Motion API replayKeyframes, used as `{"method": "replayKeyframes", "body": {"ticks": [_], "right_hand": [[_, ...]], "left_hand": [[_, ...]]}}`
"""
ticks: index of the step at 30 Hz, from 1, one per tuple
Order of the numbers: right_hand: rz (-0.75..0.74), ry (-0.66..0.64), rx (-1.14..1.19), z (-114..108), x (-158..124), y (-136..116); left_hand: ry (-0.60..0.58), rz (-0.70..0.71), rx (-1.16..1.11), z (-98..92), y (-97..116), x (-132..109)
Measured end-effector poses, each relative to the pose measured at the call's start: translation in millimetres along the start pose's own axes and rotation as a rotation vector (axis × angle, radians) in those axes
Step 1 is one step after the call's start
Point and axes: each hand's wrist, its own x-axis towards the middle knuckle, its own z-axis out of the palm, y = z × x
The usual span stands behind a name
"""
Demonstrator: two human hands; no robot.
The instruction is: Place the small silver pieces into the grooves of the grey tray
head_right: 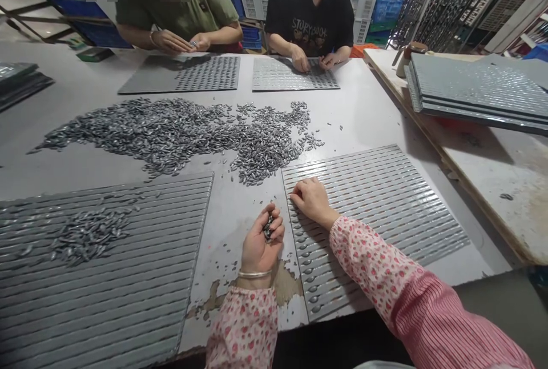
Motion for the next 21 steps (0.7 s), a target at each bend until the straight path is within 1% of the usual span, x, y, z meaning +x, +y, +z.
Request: {"method": "replayKeyframes", "body": {"ticks": [3, 5, 6, 8, 10, 12, 15, 18, 19, 21], "right_hand": [[0.023, 0.016, 0.078, -3, -1, -1], [0.04, 0.011, 0.262, -7, -2, -6], [0.04, -0.011, 0.384, -11, -3, -10], [0.013, -0.105, 0.613, -18, -6, -19], [-0.034, -0.192, 0.742, -24, -9, -27], [-0.056, -0.222, 0.781, -27, -11, -32], [-0.057, -0.182, 0.777, -28, -12, -33], [-0.094, -0.175, 0.755, -28, -11, -31], [-0.103, -0.195, 0.752, -29, -11, -30], [-0.112, -0.279, 0.757, -30, -10, -31]], "left_hand": [[0.002, 0.012, 0.026, -0.3, -1, -1], [0.0, 0.013, 0.04, -0.9, -2, -1], [-0.002, 0.013, 0.047, -1.3, -3, 0], [-0.004, 0.013, 0.064, -2.2, -4, 1], [0.003, 0.021, 0.079, -3.1, -6, 2], [0.014, 0.03, 0.095, -3.7, -7, 4], [0.02, 0.039, 0.124, -3.6, -7, 4], [0.008, 0.056, 0.156, -1.6, -7, 2], [0.002, 0.06, 0.164, -0.4, -6, 1], [-0.017, 0.072, 0.192, 2.7, -6, -3]]}}
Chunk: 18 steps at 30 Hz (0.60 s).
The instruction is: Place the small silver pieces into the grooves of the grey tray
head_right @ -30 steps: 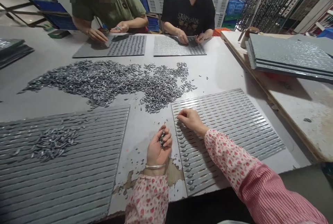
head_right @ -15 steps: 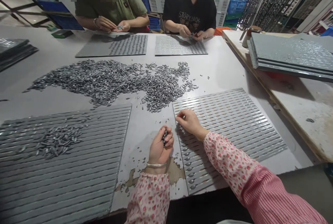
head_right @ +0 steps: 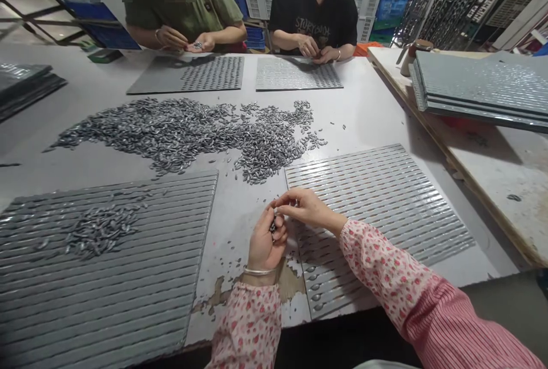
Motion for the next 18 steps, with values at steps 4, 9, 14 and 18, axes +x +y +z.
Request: {"method": "replayKeyframes", "body": {"ticks": [4, 9, 14, 18], "right_hand": [[0.056, -0.161, 0.072, -3, 1, -3], [0.109, -0.159, 0.138, -7, 2, 2], [0.24, 0.235, 0.108, -14, 9, 23], [0.249, 0.321, -0.281, -15, 16, 39]], "left_hand": [[-0.013, 0.072, 0.111, 5.6, 1, -7], [0.013, 0.034, 0.095, 5.4, -2, -5], [-0.002, -0.091, -0.14, 0.2, 7, 2], [-0.034, -0.184, -0.326, -0.6, 12, 1]]}}
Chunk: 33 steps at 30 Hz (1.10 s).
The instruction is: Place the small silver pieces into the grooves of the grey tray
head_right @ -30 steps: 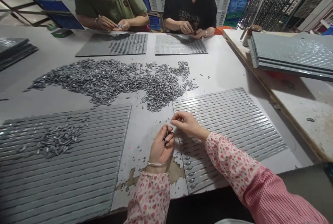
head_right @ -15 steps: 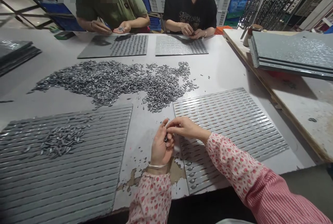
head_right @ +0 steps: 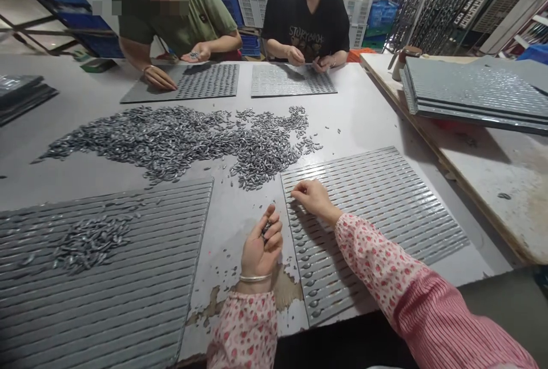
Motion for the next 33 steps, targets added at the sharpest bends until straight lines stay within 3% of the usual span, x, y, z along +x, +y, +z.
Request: {"method": "replayKeyframes", "body": {"ticks": [8, 14, 16, 19, 21, 23, 28, 33], "right_hand": [[-0.11, 0.115, -0.443, 16, -5, -3], [-0.138, 0.12, -0.372, 11, -8, -5], [-0.223, 0.055, -0.244, 6, -13, -14], [-0.429, -0.2, -0.131, 2, -26, -31], [-0.52, -0.322, -0.182, 3, -34, -40], [-0.549, -0.354, -0.26, 6, -39, -43], [-0.523, -0.304, -0.169, 13, -43, -39], [-0.22, -0.214, 0.263, 8, -32, -32]], "left_hand": [[0.03, -0.023, -0.108, -2.4, 1, 2], [0.106, 0.107, -0.159, -3.8, -1, 6], [0.109, 0.158, -0.163, -4.1, -3, 7], [0.103, 0.193, -0.158, -5.0, -3, 7], [0.112, 0.203, -0.163, -6.1, -3, 7], [0.117, 0.217, -0.176, -7.1, -3, 7], [0.074, 0.23, -0.174, -7.0, -3, 7], [0.102, 0.205, -0.135, -4.4, -1, 7]]}}
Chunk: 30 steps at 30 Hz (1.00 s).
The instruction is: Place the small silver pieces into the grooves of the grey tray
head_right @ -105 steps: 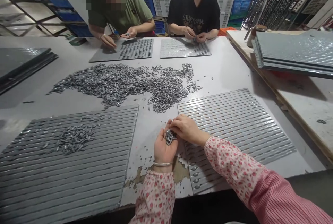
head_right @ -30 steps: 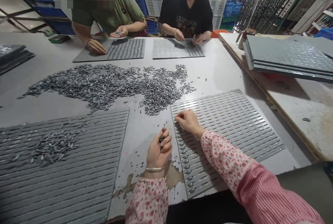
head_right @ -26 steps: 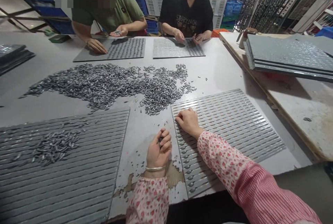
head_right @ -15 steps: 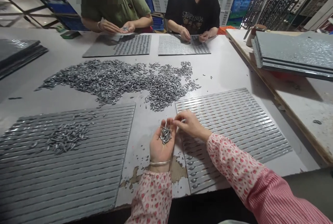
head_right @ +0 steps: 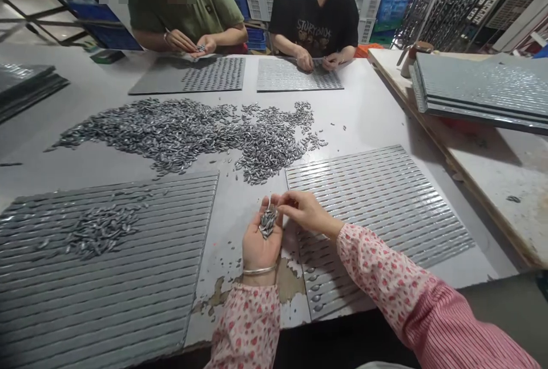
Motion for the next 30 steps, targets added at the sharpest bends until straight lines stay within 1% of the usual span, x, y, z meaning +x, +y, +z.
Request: {"method": "replayKeyframes", "body": {"ticks": [2, 4, 7, 10, 14, 16, 18, 20, 25, 30], "right_hand": [[0.075, 0.09, 0.092, -9, 8, 8], [0.147, 0.153, 0.068, -21, 16, 19], [0.213, 0.162, -0.027, -36, 25, 34], [0.197, 0.138, -0.117, -42, 29, 42], [0.147, 0.109, -0.288, -38, 34, 42], [0.138, 0.091, -0.302, -36, 36, 41], [0.141, 0.087, -0.267, -35, 38, 42], [0.137, 0.102, -0.277, -34, 39, 43], [0.052, 0.149, -0.528, -27, 40, 44], [0.095, 0.212, -0.684, -16, 39, 44]], "left_hand": [[-0.015, -0.039, 0.011, 0.6, 1, -1], [-0.051, -0.081, 0.019, 0.6, 2, -3], [-0.071, -0.108, 0.04, 0.6, 2, -4], [-0.054, -0.113, 0.068, 0.6, 1, -4], [-0.055, -0.105, 0.118, -1.4, -1, -2], [-0.071, -0.1, 0.162, -2.9, -1, -2], [-0.094, -0.098, 0.205, -4.2, -2, -2], [-0.11, -0.098, 0.229, -4.8, -3, -3], [-0.108, -0.074, 0.25, -5.7, -5, -2], [-0.09, -0.042, 0.264, -6.9, -5, 0]]}}
